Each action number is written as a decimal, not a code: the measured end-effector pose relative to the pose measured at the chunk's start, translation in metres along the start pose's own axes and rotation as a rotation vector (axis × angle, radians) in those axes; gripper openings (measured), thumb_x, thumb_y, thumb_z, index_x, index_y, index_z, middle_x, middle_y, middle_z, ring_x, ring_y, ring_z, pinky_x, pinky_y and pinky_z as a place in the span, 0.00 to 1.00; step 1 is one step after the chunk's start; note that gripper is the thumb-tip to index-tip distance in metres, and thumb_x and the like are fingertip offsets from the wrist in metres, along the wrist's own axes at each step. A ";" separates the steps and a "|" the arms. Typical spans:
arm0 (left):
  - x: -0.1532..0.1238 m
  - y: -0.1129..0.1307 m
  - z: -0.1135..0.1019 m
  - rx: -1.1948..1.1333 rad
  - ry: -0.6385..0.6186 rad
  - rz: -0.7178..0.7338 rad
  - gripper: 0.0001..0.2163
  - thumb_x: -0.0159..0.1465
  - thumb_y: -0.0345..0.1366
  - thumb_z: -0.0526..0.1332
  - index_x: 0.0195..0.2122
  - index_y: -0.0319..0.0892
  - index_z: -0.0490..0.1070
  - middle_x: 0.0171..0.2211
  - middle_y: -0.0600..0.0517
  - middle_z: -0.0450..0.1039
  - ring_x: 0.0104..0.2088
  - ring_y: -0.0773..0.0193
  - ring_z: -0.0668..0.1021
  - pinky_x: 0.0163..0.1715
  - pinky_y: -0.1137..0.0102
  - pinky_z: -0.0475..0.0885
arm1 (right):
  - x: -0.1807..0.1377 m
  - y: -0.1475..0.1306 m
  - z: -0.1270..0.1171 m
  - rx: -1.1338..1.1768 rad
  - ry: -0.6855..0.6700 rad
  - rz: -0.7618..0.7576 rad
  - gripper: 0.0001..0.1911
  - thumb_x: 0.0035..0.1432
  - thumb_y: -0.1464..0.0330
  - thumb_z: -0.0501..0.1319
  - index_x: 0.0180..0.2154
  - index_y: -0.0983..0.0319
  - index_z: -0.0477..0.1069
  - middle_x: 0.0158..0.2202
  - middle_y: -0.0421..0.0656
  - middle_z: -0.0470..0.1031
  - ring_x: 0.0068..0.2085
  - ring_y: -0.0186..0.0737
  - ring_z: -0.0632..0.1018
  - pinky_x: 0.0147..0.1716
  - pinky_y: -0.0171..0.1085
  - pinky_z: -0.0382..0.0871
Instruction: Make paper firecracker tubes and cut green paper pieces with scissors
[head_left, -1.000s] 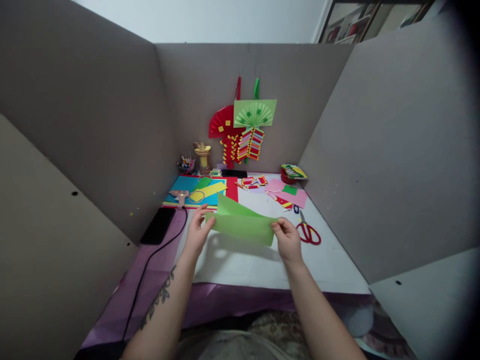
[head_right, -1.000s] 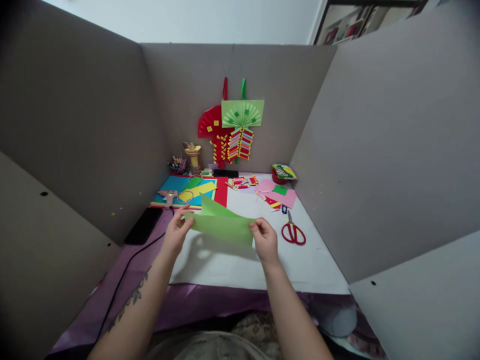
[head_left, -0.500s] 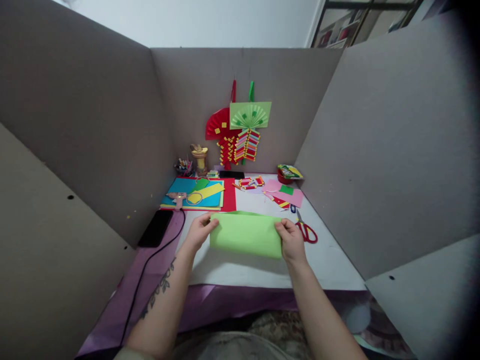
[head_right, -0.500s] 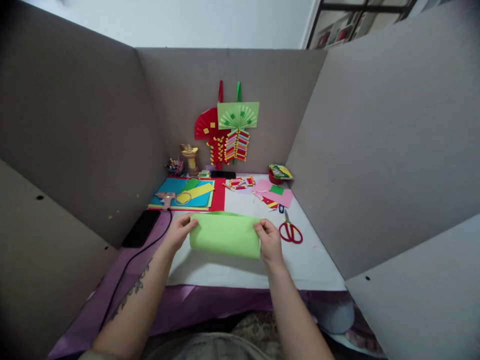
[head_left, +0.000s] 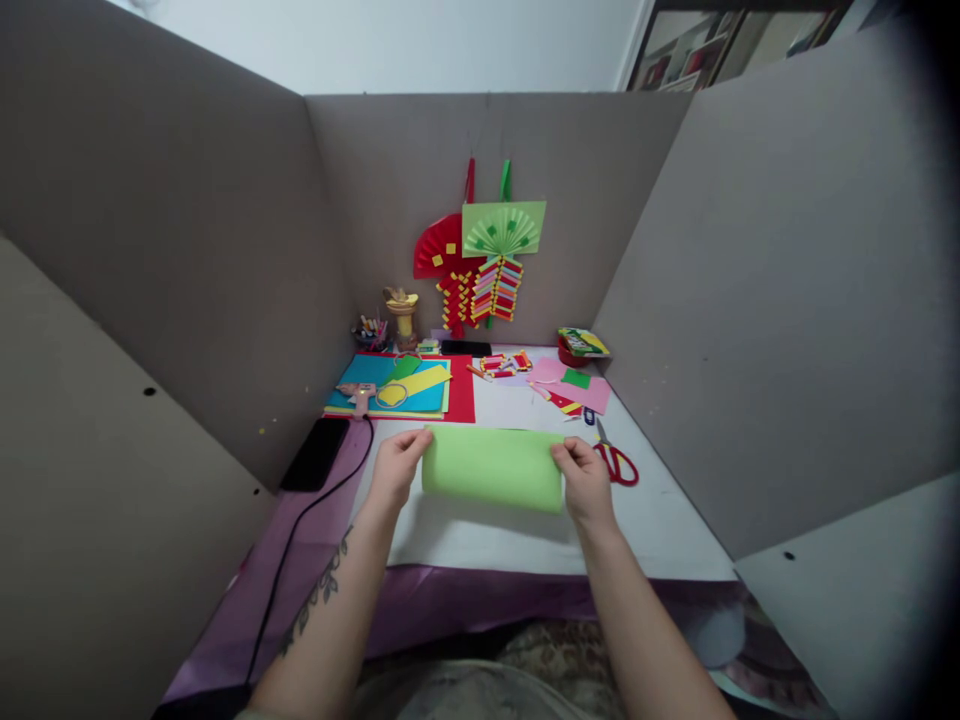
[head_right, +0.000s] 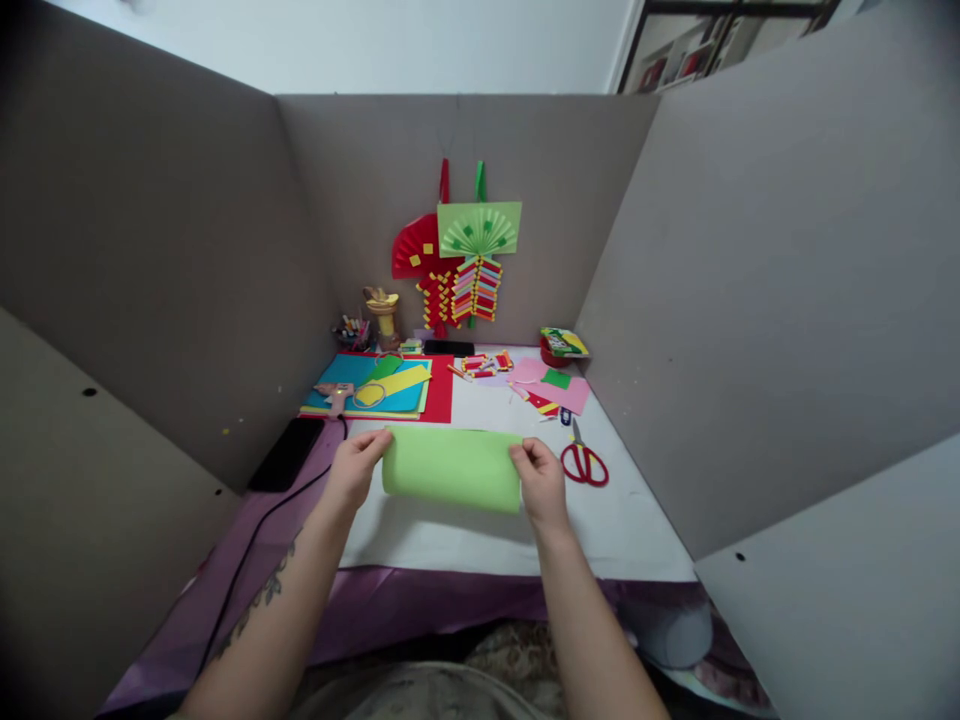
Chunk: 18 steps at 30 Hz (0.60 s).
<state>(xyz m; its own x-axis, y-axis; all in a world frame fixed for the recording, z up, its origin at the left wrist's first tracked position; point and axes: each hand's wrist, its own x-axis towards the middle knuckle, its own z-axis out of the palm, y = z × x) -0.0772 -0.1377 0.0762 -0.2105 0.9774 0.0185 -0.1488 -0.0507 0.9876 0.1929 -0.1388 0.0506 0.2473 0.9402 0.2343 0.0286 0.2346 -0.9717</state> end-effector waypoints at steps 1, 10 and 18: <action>0.000 0.000 0.000 -0.014 0.024 -0.001 0.15 0.47 0.44 0.69 0.29 0.37 0.78 0.29 0.48 0.77 0.31 0.60 0.75 0.35 0.67 0.69 | 0.000 0.000 0.000 -0.001 0.001 0.002 0.14 0.51 0.60 0.62 0.24 0.61 0.62 0.22 0.35 0.56 0.25 0.31 0.58 0.24 0.32 0.53; 0.001 -0.001 0.002 -0.120 0.148 0.033 0.13 0.42 0.37 0.72 0.28 0.38 0.73 0.26 0.52 0.74 0.28 0.66 0.75 0.34 0.70 0.68 | -0.002 0.001 0.001 0.009 0.002 -0.008 0.14 0.50 0.59 0.62 0.24 0.61 0.62 0.22 0.36 0.57 0.25 0.33 0.58 0.25 0.33 0.53; -0.004 0.007 0.004 -0.203 0.122 0.060 0.18 0.43 0.34 0.71 0.28 0.42 0.61 0.23 0.57 0.71 0.25 0.70 0.73 0.31 0.73 0.66 | -0.004 0.003 0.003 0.018 0.006 0.001 0.14 0.50 0.60 0.62 0.23 0.61 0.62 0.22 0.35 0.57 0.25 0.32 0.58 0.25 0.33 0.53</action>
<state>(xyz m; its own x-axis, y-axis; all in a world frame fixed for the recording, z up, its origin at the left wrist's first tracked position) -0.0740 -0.1408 0.0837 -0.3381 0.9401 0.0449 -0.3210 -0.1600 0.9335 0.1895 -0.1408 0.0471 0.2535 0.9389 0.2329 0.0105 0.2381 -0.9712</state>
